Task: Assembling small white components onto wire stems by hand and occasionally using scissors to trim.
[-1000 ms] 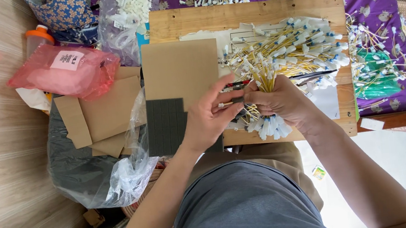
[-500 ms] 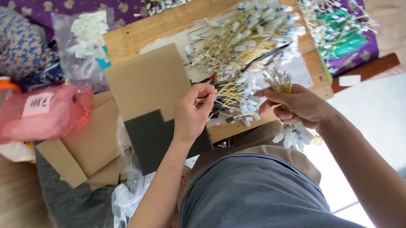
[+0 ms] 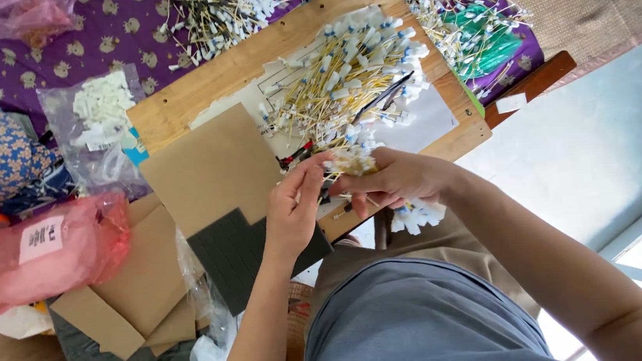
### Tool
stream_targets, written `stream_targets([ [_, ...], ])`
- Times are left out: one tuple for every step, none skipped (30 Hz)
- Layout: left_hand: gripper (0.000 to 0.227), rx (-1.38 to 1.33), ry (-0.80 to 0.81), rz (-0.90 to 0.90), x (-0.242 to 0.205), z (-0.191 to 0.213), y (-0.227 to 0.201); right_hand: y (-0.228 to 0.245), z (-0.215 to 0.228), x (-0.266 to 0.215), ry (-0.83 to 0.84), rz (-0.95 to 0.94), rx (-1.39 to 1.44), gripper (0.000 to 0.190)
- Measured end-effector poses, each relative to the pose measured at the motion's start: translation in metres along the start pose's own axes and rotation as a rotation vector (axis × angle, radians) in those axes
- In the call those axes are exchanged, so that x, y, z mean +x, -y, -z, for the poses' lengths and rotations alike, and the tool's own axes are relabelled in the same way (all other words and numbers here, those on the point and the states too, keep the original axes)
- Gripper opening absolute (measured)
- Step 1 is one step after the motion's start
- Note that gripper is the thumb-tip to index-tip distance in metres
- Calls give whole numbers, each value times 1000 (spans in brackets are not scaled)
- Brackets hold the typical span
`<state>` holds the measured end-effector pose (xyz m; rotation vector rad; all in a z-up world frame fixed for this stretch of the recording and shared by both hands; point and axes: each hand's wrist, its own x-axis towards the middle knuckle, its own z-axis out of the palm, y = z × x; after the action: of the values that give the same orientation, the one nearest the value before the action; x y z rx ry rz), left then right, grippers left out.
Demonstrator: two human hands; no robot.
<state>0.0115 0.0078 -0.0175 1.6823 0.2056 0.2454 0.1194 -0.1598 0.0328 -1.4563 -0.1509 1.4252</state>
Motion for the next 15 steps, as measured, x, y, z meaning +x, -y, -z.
stream_targets([
  [26, -148, 47, 69, 2, 2, 3, -2, 0, 8, 43, -3, 9, 28],
  [26, -297, 94, 139, 4, 3, 6, -3, 1, 16, 85, -7, 17, 28],
  [26, -299, 100, 137, 8, 5, 4, 3, -3, 17, 79, -6, 18, 28],
  [24, -376, 80, 167, 11, 5, 3, 8, -6, 17, 83, 5, 21, 29],
  [22, -452, 59, 198, 13, 5, 2, 13, -9, 17, 87, 17, 23, 30],
  [22, -454, 63, 200, 16, 8, 3, 13, -8, 19, 83, 15, 25, 30],
  [21, -409, 40, 176, 18, 10, 5, 12, -8, 22, 33, 50, 18, 34],
  [20, -362, 16, 154, 19, 13, 7, 11, -9, 24, -16, 84, 13, 39],
  [20, -362, 18, 158, 20, 14, -1, 12, -11, 26, -16, 82, 16, 39],
  [20, -251, -40, 136, 21, 14, -9, 14, -13, 28, -31, 107, 41, 37],
  [19, -140, -97, 114, 22, 15, -17, 15, -15, 29, -46, 131, 67, 35],
  [19, -141, -97, 115, 22, 15, -18, 15, -16, 31, -47, 130, 67, 35],
  [17, -157, -135, 118, 22, 15, -18, 16, -17, 31, -51, 113, 77, 32],
  [15, -173, -177, 121, 23, 14, -19, 17, -18, 32, -52, 96, 84, 28],
  [15, -175, -180, 121, 22, 16, -13, 19, -18, 33, -51, 94, 82, 28],
])
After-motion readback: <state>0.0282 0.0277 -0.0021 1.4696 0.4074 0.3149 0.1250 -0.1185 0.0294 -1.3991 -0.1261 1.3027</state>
